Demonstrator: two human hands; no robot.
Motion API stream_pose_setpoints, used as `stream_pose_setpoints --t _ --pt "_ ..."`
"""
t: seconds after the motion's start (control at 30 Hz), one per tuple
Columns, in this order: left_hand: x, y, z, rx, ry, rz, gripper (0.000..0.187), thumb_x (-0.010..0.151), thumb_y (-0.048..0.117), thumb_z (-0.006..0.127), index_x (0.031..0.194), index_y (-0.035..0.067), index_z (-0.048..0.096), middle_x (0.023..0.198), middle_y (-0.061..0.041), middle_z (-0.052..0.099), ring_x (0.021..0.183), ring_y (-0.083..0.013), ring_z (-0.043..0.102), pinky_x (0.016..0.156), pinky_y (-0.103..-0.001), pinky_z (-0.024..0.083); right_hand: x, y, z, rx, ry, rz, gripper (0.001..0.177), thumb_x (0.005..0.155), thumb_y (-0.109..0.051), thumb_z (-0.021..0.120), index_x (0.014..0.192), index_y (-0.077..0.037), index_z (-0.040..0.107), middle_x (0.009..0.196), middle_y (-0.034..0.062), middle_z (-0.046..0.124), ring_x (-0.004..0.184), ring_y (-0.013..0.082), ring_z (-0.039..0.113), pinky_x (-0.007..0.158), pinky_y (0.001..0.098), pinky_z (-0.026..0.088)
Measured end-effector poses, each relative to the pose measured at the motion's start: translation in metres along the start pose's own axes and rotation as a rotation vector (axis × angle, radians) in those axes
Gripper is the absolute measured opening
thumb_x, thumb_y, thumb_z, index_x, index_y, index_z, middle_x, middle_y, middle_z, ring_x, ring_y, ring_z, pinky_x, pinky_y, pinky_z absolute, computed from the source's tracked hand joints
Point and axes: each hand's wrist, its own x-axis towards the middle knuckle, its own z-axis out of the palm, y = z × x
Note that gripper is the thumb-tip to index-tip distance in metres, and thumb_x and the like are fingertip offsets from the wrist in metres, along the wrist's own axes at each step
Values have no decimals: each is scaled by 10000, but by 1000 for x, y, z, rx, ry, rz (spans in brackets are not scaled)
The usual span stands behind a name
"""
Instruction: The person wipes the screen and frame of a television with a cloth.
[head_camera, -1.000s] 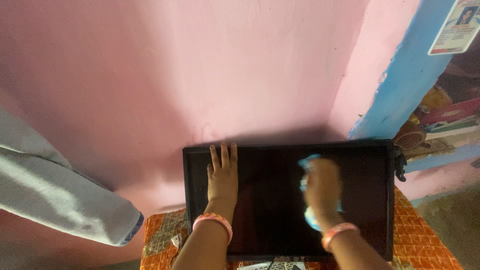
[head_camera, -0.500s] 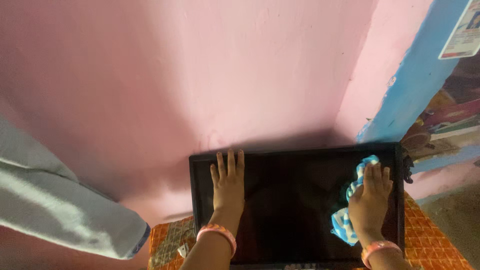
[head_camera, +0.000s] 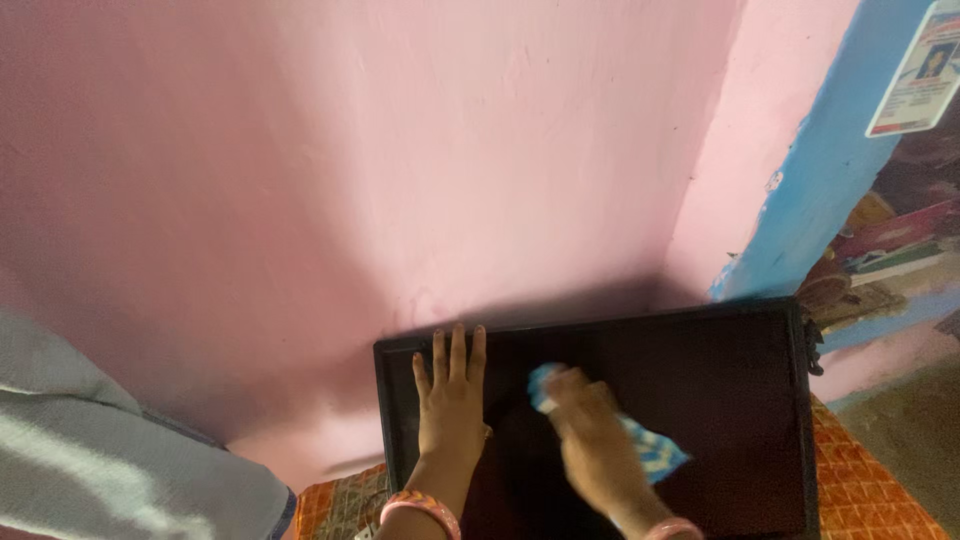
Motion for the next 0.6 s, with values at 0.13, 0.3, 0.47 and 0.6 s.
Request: stream_pose_setpoints --t 0.13,0.3,0.47,0.6 --pt "-4 0 -6 -10 -4 8 1306 820 387 869 1602 129 -145 1684 -183 -62 1551 -393 -12 1249 -579 116 24 37 -22 86 265 495 655 965 -165 524 1550 34 306 1647 253 249 1552 384 197 1269 516 153" --pt "-5 2 -6 -18 32 2 1305 800 369 884 1603 122 -114 1682 -191 -41 1552 -404 8 1246 -569 152 47 24 -25 112 290 560 895 898 -324 616 1520 160 193 1603 401 86 1520 502 68 1238 538 119" --pt "-1 3 0 -6 125 2 1296 776 290 897 1612 137 -82 1679 -179 7 1549 -397 39 1232 -566 177 44 8 -21 90 186 449 955 871 -389 664 1487 173 198 1579 412 89 1511 517 57 1225 542 113" --pt "-3 3 -3 -56 33 -11 1305 784 316 895 1604 144 -106 1684 -172 -28 1558 -396 10 1251 -552 165 39 27 -32 140 270 586 891 898 -337 641 1542 113 220 1638 351 129 1552 467 94 1258 530 128"
